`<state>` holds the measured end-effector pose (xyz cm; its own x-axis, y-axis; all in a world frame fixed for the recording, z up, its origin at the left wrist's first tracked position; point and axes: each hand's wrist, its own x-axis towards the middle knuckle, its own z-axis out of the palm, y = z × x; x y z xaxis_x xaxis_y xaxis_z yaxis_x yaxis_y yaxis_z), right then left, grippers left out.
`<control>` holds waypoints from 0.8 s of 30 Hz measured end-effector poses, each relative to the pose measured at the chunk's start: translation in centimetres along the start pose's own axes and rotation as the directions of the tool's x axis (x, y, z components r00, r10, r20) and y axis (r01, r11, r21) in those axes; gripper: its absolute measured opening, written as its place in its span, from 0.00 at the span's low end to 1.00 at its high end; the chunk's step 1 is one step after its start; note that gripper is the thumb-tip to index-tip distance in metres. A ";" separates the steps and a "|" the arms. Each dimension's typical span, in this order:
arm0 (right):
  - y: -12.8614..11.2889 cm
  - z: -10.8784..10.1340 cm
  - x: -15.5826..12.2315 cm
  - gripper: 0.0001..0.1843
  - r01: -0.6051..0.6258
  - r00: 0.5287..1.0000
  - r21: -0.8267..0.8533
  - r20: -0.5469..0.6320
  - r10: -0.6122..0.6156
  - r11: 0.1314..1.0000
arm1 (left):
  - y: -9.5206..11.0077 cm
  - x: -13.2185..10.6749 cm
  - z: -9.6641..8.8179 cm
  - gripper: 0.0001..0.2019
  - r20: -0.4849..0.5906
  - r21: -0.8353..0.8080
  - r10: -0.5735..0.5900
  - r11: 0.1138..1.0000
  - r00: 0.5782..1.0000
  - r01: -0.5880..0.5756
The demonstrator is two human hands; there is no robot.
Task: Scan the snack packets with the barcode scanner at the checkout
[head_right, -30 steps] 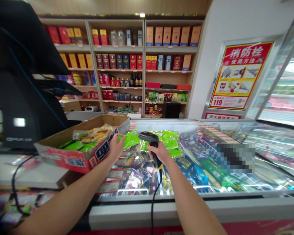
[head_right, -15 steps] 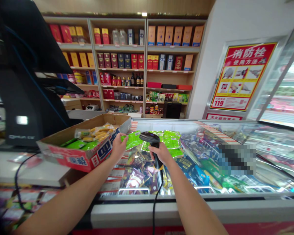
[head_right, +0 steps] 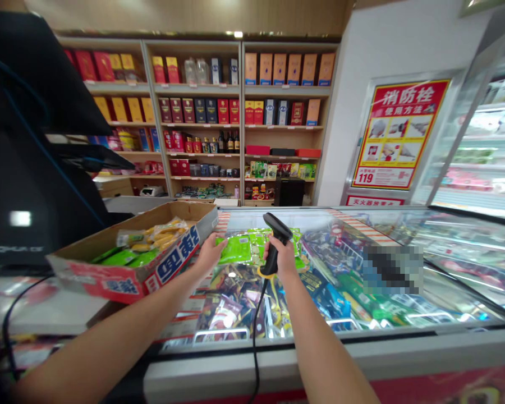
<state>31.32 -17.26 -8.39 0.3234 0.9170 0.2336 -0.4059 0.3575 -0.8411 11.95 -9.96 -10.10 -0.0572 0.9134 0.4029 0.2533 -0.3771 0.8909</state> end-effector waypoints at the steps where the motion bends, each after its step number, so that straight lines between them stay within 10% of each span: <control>1: 0.0 -0.1 0.1 0.16 0.014 1.000 0.023 -0.023 -0.014 1.000 | 0.4 0.3 0.8 0.03 0.043 -0.003 -0.023 1.000 0.999 0.023; 6: 0.0 0.0 0.2 0.15 0.073 0.994 0.086 -0.086 -0.065 0.994 | 1.9 2.7 5.3 0.06 0.182 0.000 -0.164 0.986 0.970 0.167; 13: -0.2 0.4 -0.3 0.15 0.082 0.996 0.041 -0.049 -0.080 0.996 | 1.9 5.1 7.4 0.11 0.115 0.100 -0.045 0.994 0.992 0.033; 19: 0.1 0.6 -0.6 0.16 -0.003 0.998 0.000 0.057 0.003 1.000 | 2.9 3.1 3.4 0.12 0.216 0.340 0.178 0.908 0.960 -0.245; 24: 0.6 0.9 -1.2 0.17 -0.141 0.944 -0.171 0.273 0.184 0.975 | 5.9 1.1 -4.7 0.09 0.322 0.456 0.252 0.804 0.913 -0.382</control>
<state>29.86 -17.98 -8.75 -0.0028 0.9801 0.1987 -0.2955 0.1890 -0.9365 8.81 -11.90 -3.45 0.3227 0.7881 0.5242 0.6656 -0.5827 0.4663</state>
